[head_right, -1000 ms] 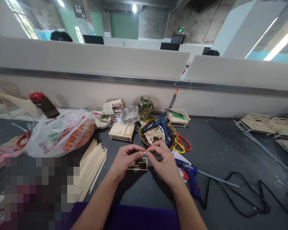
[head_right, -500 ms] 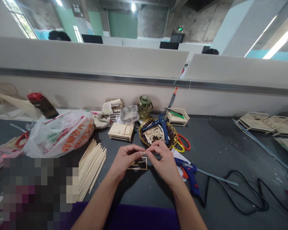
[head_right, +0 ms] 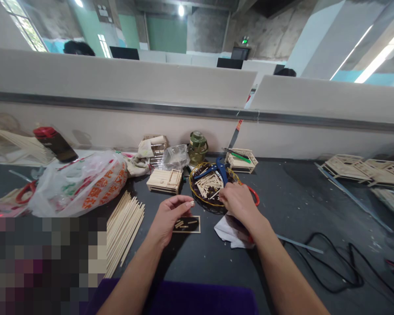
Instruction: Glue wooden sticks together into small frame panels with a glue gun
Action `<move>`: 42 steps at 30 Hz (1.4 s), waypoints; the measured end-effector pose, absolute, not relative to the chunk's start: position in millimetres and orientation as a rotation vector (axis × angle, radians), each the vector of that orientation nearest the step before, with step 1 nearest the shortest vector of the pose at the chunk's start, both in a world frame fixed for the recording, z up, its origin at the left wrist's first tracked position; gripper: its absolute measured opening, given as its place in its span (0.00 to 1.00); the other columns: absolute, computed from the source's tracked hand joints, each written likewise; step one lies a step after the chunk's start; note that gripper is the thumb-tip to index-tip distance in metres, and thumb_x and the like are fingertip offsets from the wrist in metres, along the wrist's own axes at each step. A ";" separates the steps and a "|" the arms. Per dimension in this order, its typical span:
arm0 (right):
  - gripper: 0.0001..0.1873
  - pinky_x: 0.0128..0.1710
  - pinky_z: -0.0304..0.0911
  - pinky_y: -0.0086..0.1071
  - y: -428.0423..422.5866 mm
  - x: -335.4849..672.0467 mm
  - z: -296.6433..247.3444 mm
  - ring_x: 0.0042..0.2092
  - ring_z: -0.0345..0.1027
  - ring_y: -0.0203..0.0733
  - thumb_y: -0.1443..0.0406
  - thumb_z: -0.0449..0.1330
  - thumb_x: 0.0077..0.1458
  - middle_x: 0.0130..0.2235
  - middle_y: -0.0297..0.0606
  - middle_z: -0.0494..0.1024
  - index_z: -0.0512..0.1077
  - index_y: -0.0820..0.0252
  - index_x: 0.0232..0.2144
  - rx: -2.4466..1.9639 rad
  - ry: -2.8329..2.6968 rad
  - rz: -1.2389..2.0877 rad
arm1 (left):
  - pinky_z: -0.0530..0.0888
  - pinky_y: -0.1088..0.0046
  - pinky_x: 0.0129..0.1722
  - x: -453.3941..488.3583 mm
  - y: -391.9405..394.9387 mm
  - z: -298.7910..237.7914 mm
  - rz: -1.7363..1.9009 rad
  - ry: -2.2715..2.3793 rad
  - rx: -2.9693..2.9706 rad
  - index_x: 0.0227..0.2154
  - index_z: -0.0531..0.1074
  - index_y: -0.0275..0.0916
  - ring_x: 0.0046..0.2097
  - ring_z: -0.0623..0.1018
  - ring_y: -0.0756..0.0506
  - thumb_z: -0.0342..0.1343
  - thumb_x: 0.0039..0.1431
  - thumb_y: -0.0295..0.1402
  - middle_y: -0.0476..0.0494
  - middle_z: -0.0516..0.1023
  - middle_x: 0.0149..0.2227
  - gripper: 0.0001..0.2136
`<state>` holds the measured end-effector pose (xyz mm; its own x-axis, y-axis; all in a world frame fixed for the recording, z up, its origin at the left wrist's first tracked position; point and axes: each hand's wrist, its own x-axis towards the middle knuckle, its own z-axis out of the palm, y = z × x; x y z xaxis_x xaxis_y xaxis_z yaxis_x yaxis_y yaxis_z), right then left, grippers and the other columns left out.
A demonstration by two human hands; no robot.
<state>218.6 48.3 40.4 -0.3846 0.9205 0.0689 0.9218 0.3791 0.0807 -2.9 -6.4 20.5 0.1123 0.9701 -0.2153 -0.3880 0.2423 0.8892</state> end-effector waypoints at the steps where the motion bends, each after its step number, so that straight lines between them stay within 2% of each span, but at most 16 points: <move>1: 0.09 0.32 0.51 0.32 53.0 215.6 40.1 0.37 0.68 0.42 0.67 0.57 0.54 0.32 0.39 0.76 0.77 0.56 0.26 -1.753 -2.660 -0.191 | 0.69 0.76 0.29 -2.9 -6.3 20.5 1.161 0.960 0.769 0.31 0.77 0.35 0.26 0.72 0.52 0.66 0.43 0.36 0.47 0.76 0.26 0.13; 8: 0.11 0.32 0.49 0.32 70.6 195.8 31.2 0.39 0.69 0.42 0.68 0.55 0.54 0.34 0.41 0.78 0.78 0.56 0.29 -1.665 -2.830 -0.164 | 0.70 0.76 0.30 -3.4 -5.4 19.8 1.177 0.953 0.733 0.34 0.78 0.35 0.27 0.72 0.53 0.67 0.43 0.36 0.45 0.77 0.28 0.14; 14: 0.10 0.34 0.52 0.33 71.4 195.0 33.8 0.38 0.68 0.43 0.67 0.55 0.54 0.33 0.42 0.77 0.77 0.58 0.28 -1.656 -2.789 -0.191 | 0.70 0.76 0.31 -4.2 -5.1 19.6 1.185 0.931 0.733 0.32 0.78 0.35 0.27 0.72 0.53 0.67 0.43 0.35 0.45 0.77 0.29 0.13; 20: 0.08 0.40 0.57 0.33 24.6 174.8 47.7 0.40 0.66 0.40 0.64 0.55 0.58 0.36 0.38 0.75 0.74 0.56 0.31 -1.261 -2.220 0.053 | 0.72 0.75 0.32 -6.2 -5.4 17.0 1.188 0.901 0.677 0.32 0.78 0.35 0.27 0.73 0.52 0.67 0.42 0.37 0.45 0.78 0.29 0.14; 24: 0.06 0.41 0.58 0.37 -5.7 157.2 46.6 0.40 0.65 0.41 0.66 0.57 0.57 0.35 0.38 0.74 0.74 0.56 0.34 -1.120 -2.049 0.013 | 0.72 0.75 0.33 -5.6 -6.2 17.2 1.187 0.882 0.693 0.31 0.77 0.35 0.28 0.73 0.52 0.67 0.43 0.36 0.45 0.78 0.30 0.13; 42: 0.06 0.41 0.57 0.38 -13.5 157.5 46.2 0.39 0.64 0.42 0.67 0.57 0.57 0.35 0.38 0.73 0.74 0.56 0.35 -1.125 -2.110 -0.071 | 0.70 0.76 0.32 -3.4 -7.3 18.8 1.163 0.884 0.761 0.32 0.78 0.35 0.27 0.73 0.52 0.66 0.44 0.35 0.45 0.78 0.29 0.12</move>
